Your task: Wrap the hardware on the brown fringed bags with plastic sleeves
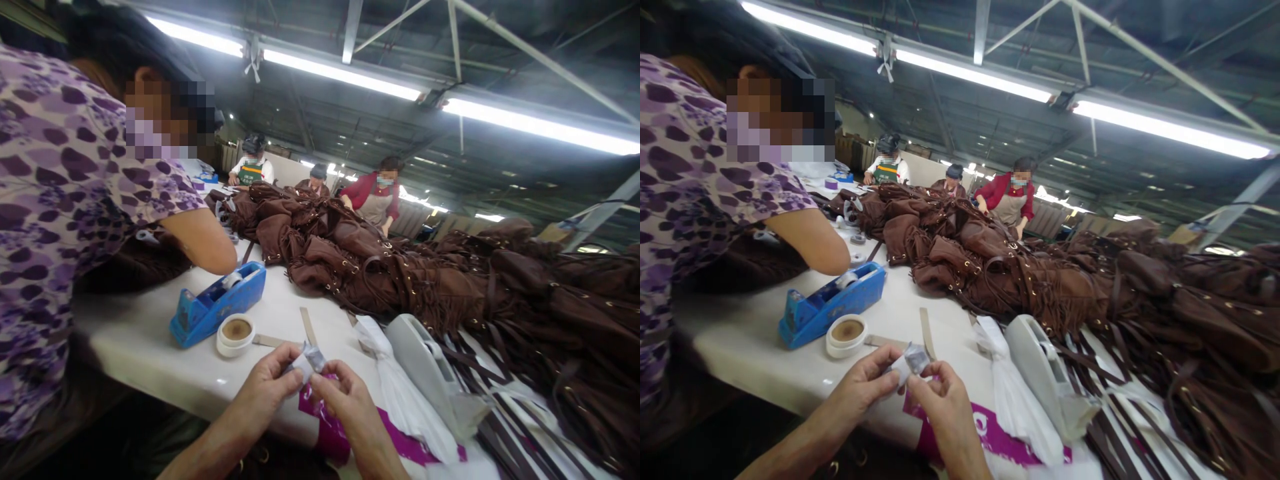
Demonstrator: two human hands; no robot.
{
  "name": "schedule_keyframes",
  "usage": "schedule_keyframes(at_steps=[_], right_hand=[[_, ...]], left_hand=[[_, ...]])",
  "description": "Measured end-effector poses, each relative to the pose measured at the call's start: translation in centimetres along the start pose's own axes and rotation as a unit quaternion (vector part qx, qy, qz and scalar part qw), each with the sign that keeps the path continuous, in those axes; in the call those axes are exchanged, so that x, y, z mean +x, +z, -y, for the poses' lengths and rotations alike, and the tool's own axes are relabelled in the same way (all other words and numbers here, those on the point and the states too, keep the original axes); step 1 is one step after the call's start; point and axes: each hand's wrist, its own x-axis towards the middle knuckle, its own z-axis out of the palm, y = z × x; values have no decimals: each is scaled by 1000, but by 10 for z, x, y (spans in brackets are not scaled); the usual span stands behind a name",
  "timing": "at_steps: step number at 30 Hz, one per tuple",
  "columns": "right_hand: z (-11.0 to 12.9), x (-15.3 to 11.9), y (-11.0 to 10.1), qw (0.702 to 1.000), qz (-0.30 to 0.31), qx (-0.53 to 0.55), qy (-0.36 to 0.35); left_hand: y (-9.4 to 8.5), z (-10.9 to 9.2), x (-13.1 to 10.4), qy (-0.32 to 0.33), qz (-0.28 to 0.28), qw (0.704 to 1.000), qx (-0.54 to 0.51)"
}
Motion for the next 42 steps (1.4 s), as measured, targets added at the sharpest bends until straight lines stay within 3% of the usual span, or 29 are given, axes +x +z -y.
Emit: schedule_keyframes(at_steps=[12, 23, 28, 33, 39, 42], right_hand=[[-9, -4, -3, 996, -83, -32, -16], [-4, -18, -7, 997, -52, -48, 2], [-21, -16, -6, 994, -28, 82, 67], [-42, -18, 2, 955, -15, 278, 97], [-56, -27, 9, 933, -34, 326, 146], [-60, -28, 3, 944, -28, 304, 124]], left_hand=[[3, 8, -4, -7, -14, 995, 100], [13, 8, -14, 14, -62, 948, 313], [14, 8, -19, 35, -52, 930, 362], [21, 3, -23, 77, -13, 921, 382], [30, 16, -29, 101, -19, 917, 385], [30, 16, -30, 62, -25, 950, 305]])
